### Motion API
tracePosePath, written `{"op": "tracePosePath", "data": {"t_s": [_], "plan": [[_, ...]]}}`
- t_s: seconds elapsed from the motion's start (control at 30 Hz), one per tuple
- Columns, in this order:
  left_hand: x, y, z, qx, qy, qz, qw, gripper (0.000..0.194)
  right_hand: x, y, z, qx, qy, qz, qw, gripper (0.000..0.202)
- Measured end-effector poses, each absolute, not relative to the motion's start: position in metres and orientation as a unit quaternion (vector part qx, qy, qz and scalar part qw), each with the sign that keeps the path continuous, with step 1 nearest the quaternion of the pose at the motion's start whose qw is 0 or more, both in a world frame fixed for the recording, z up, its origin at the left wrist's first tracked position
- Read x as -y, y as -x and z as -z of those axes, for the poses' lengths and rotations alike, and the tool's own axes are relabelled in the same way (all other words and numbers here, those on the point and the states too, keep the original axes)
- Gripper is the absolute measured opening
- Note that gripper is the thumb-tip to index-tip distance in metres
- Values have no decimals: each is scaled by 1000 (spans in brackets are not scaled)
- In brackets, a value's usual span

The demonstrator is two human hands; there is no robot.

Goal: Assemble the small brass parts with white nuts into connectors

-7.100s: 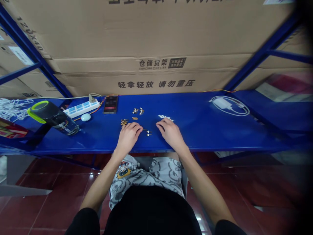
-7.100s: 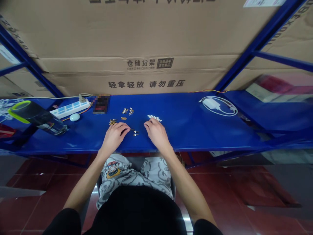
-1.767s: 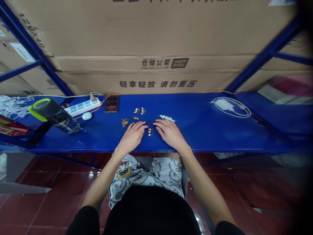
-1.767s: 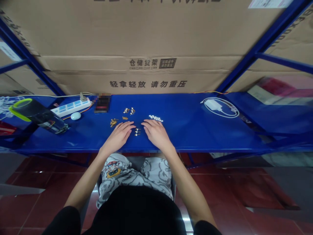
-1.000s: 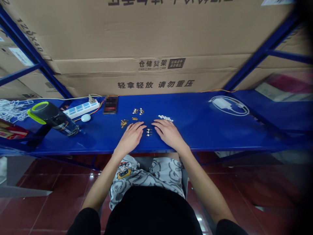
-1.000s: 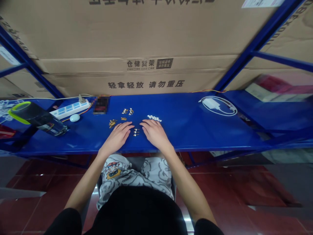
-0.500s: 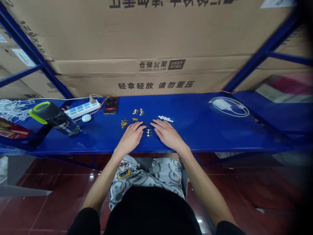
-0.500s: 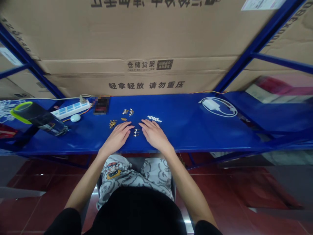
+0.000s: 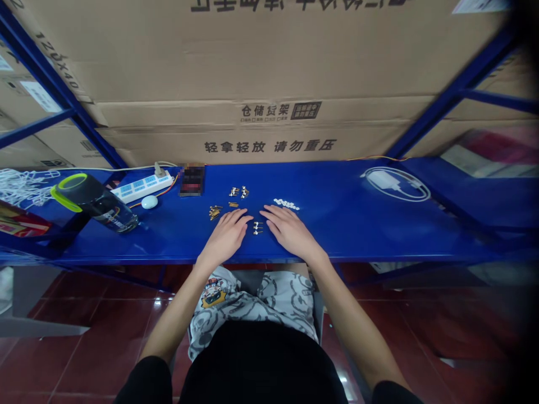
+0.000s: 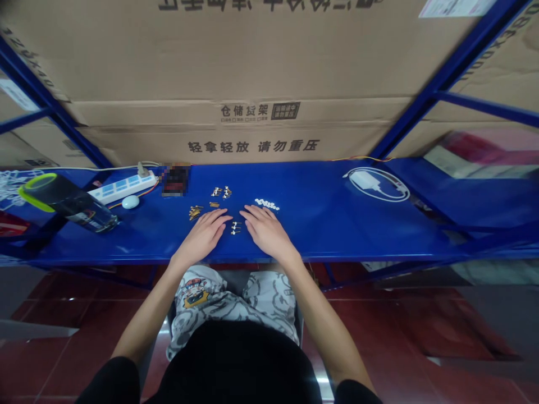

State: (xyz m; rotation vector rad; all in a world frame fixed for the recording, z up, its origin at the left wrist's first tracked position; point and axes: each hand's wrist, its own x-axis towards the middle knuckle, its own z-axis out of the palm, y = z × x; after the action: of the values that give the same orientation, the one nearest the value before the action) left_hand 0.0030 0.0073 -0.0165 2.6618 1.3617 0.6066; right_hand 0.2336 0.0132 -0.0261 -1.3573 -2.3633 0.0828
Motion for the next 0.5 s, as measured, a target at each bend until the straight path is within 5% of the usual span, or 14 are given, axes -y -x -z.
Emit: {"op": "tracePosePath", "data": {"t_s": [0.5], "plan": [[-3, -8, 17, -536, -823, -189, 0, 42, -13, -232, 24, 845, 492, -39, 208, 45]]}}
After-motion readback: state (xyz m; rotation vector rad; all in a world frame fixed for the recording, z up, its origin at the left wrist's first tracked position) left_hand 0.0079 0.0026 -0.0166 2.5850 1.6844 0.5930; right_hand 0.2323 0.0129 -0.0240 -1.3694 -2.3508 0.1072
